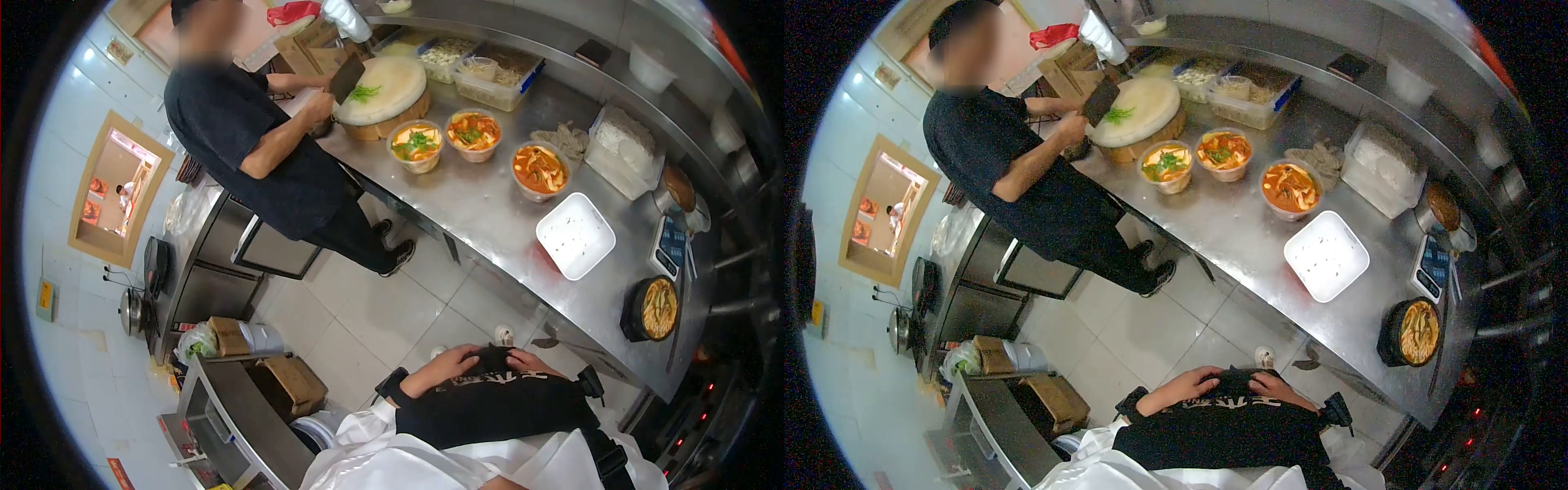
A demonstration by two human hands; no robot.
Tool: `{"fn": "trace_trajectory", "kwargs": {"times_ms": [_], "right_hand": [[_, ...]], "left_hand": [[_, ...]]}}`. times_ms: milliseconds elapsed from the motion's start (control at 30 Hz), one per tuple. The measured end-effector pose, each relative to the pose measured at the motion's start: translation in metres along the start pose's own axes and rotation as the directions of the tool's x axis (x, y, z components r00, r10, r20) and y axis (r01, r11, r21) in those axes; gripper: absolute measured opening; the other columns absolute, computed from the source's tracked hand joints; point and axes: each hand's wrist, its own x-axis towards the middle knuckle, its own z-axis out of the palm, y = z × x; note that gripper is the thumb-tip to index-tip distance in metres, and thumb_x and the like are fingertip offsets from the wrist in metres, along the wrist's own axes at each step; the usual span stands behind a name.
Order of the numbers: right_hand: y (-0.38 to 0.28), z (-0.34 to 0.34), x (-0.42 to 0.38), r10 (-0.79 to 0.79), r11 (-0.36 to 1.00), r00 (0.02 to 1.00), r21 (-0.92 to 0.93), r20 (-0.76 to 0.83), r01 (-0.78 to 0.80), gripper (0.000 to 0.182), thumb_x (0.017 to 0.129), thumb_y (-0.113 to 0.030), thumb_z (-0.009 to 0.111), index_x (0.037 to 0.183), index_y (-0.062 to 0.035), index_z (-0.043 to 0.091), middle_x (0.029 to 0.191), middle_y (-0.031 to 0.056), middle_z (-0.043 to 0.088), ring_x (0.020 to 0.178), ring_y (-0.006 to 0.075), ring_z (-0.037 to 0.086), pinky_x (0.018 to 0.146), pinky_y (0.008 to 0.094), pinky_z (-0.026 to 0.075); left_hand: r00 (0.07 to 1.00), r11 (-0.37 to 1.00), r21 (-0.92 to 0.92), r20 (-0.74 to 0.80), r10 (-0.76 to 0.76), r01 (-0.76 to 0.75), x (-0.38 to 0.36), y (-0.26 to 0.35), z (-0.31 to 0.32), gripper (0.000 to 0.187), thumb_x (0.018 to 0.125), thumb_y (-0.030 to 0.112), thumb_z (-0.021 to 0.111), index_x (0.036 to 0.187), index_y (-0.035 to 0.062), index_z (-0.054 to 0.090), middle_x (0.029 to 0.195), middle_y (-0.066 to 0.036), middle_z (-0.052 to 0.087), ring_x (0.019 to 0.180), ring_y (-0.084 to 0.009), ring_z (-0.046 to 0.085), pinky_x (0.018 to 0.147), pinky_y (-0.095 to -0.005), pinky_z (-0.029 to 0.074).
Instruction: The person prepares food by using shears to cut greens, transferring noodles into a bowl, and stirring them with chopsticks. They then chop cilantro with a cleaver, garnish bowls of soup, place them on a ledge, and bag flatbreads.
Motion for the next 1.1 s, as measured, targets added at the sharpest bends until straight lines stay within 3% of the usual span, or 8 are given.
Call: {"fn": "trace_trajectory", "kwargs": {"times_ms": [467, 533, 600, 733, 833, 933, 1000, 1100], "right_hand": [[-0.024, 0.019, 0.0, 0.218, 0.975, 0.973, -0.015, -0.075, -0.22, 0.032, 0.087, -0.028, 0.049, 0.1, 0.0016, 0.05, 0.091, 0.018, 0.052, 0.087, 0.0288, 0.054, 0.075, 0.0346, 0.044], [-0.015, 0.025, -0.009, 0.059, 0.984, 0.998, -0.166, -0.009, -0.059, 0.038, 0.088, -0.033, 0.046, 0.101, 0.002, 0.049, 0.092, 0.019, 0.052, 0.087, 0.0312, 0.053, 0.076, 0.0367, 0.044], [-0.041, 0.025, -0.015, 0.226, 0.964, 0.974, -0.142, 0.004, -0.223, 0.04, 0.089, -0.037, 0.042, 0.104, -0.0003, 0.049, 0.093, 0.0183, 0.052, 0.088, 0.0328, 0.053, 0.077, 0.0377, 0.043], [-0.055, 0.046, -0.057, 0.408, 0.903, 0.883, -0.044, -0.232, -0.428, 0.038, 0.09, -0.035, 0.04, 0.103, -0.0017, 0.051, 0.096, 0.0171, 0.054, 0.089, 0.031, 0.054, 0.078, 0.0373, 0.043], [-0.084, 0.038, -0.099, 0.367, 0.923, 0.829, 0.058, -0.423, -0.379, 0.028, 0.089, -0.025, 0.043, 0.102, -0.0022, 0.053, 0.096, 0.0147, 0.055, 0.088, 0.0259, 0.055, 0.077, 0.0357, 0.044], [-0.068, -0.013, -0.153, 0.408, 0.886, 0.545, 0.462, -0.732, -0.043, 0.017, 0.086, -0.006, 0.044, 0.1, -0.0042, 0.055, 0.089, 0.0069, 0.057, 0.082, 0.0144, 0.055, 0.072, 0.0287, 0.046], [-0.057, -0.075, -0.19, 0.382, 0.922, 0.177, 0.36, -0.907, -0.141, 0.017, 0.085, -0.002, 0.042, 0.095, -0.0041, 0.055, 0.078, 0.0026, 0.055, 0.067, 0.0086, 0.051, 0.059, 0.0232, 0.043], [-0.01, -0.181, -0.252, 0.136, 0.911, -0.026, 0.136, -0.99, -0.39, 0.012, 0.081, -0.001, 0.046, 0.089, -0.0034, 0.055, 0.067, 0.0032, 0.049, 0.061, 0.0104, 0.047, 0.055, 0.0248, 0.04]], "left_hand": [[0.998, 0.995, 0.072, 0.025, 0.064, -0.066, -0.012, -0.018, -0.008, 0.036, 0.087, 0.025, 0.048, 0.113, 0.001, 0.049, 0.107, -0.018, 0.055, 0.098, -0.0296, 0.054, 0.084, -0.0337, 0.041], [0.998, 0.999, 0.047, 0.056, -0.022, 0.019, -0.015, -0.013, -0.018, 0.035, 0.086, 0.024, 0.049, 0.114, 0.0018, 0.049, 0.108, -0.017, 0.055, 0.099, -0.0288, 0.054, 0.085, -0.0334, 0.042], [0.985, 0.994, 0.043, 0.136, -0.11, 0.105, -0.011, 0.021, -0.037, 0.035, 0.086, 0.022, 0.05, 0.115, 0.0025, 0.049, 0.109, -0.016, 0.055, 0.101, -0.0268, 0.053, 0.085, -0.0326, 0.042], [0.98, 0.977, 0.211, 0.193, -0.041, -0.001, 0.024, 0.001, -0.063, 0.035, 0.087, 0.02, 0.05, 0.117, 0.0027, 0.048, 0.11, -0.014, 0.056, 0.104, -0.0239, 0.052, 0.086, -0.031, 0.041], [0.972, 0.982, 0.187, 0.226, -0.06, 0.018, 0.03, 0.003, -0.053, 0.035, 0.087, 0.02, 0.049, 0.118, 0.0023, 0.047, 0.111, -0.015, 0.055, 0.104, -0.0236, 0.052, 0.087, -0.0314, 0.04], [0.962, 0.989, 0.147, 0.266, -0.063, 0.024, 0.039, 0.019, -0.023, 0.036, 0.088, 0.02, 0.049, 0.118, 0.0018, 0.047, 0.112, -0.015, 0.055, 0.104, -0.0235, 0.052, 0.088, -0.0318, 0.04], [0.945, 0.989, 0.133, 0.312, -0.097, 0.058, 0.049, 0.039, -0.003, 0.034, 0.089, 0.02, 0.047, 0.117, 0.0015, 0.047, 0.113, -0.013, 0.054, 0.104, -0.0212, 0.05, 0.089, -0.0302, 0.038], [0.932, 0.983, 0.176, 0.344, -0.109, 0.05, 0.079, 0.063, 0.033, 0.034, 0.089, 0.02, 0.047, 0.116, 0.0007, 0.047, 0.112, -0.013, 0.055, 0.103, -0.0207, 0.051, 0.089, -0.0295, 0.038]]}}
